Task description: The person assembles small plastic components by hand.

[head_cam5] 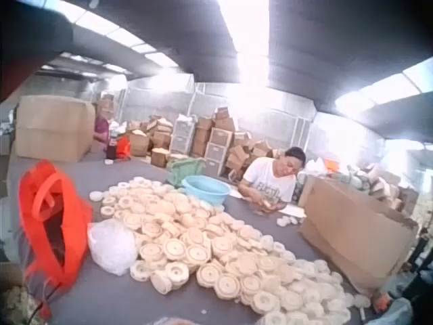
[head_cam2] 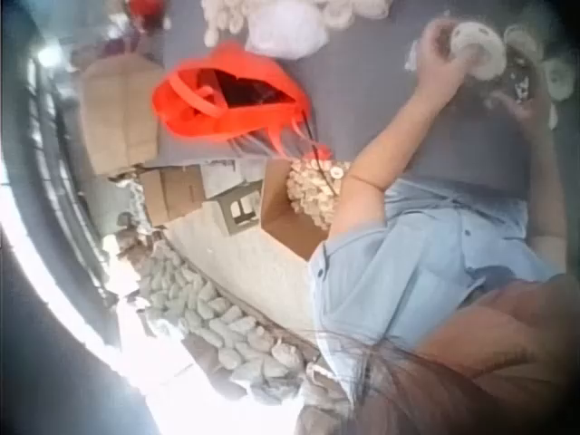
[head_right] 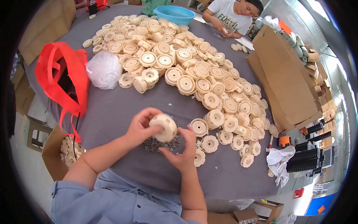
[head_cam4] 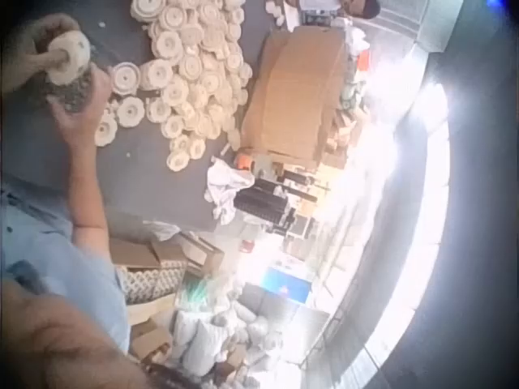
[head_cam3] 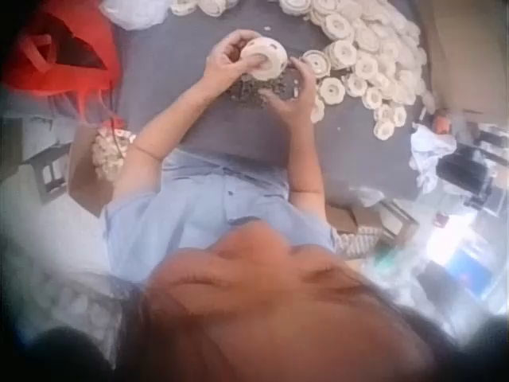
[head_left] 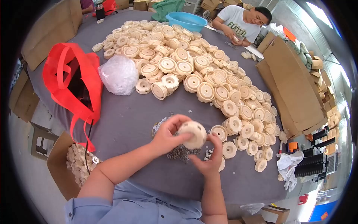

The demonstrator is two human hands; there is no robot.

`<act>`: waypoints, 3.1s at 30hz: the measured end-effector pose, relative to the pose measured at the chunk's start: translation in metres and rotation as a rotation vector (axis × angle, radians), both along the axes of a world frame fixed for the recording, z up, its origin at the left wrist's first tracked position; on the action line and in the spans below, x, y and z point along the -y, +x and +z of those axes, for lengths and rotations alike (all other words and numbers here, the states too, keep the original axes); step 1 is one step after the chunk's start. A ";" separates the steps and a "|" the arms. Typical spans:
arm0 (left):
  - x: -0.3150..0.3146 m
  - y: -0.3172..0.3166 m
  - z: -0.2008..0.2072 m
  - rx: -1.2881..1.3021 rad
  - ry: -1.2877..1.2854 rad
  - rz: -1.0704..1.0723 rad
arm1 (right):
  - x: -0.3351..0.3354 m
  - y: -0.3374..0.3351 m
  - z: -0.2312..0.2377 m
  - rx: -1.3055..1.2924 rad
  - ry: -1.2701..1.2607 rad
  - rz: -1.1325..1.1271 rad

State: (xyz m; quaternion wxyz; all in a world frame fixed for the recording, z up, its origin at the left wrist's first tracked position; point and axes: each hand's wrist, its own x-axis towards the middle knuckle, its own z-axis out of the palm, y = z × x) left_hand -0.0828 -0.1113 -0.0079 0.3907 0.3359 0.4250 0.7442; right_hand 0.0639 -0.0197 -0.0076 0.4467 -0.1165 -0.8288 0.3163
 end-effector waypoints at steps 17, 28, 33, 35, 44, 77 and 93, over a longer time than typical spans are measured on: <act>0.055 -0.103 -0.036 -1.137 -0.850 0.653 | -0.043 0.017 0.002 -0.288 -0.296 -0.403; 0.005 -0.024 -0.007 -1.275 -0.053 0.566 | -0.093 0.103 -0.034 0.095 -0.129 -0.770; 0.004 -0.025 -0.021 -1.268 0.041 0.520 | -0.121 0.076 -0.039 0.447 0.041 -0.783; 0.008 -0.031 -0.027 -1.169 0.027 0.488 | -0.128 0.064 -0.043 0.553 0.004 -0.815; 0.009 -0.030 -0.022 -1.143 0.093 0.463 | -0.138 0.026 -0.034 1.011 0.206 -1.004; 0.015 -0.022 -0.023 -1.149 0.021 0.385 | -0.048 0.045 -0.023 -0.226 -0.686 -0.217; -0.083 0.050 0.008 -1.724 -0.825 -0.146 | -0.052 0.041 -0.025 -0.196 -0.482 -0.085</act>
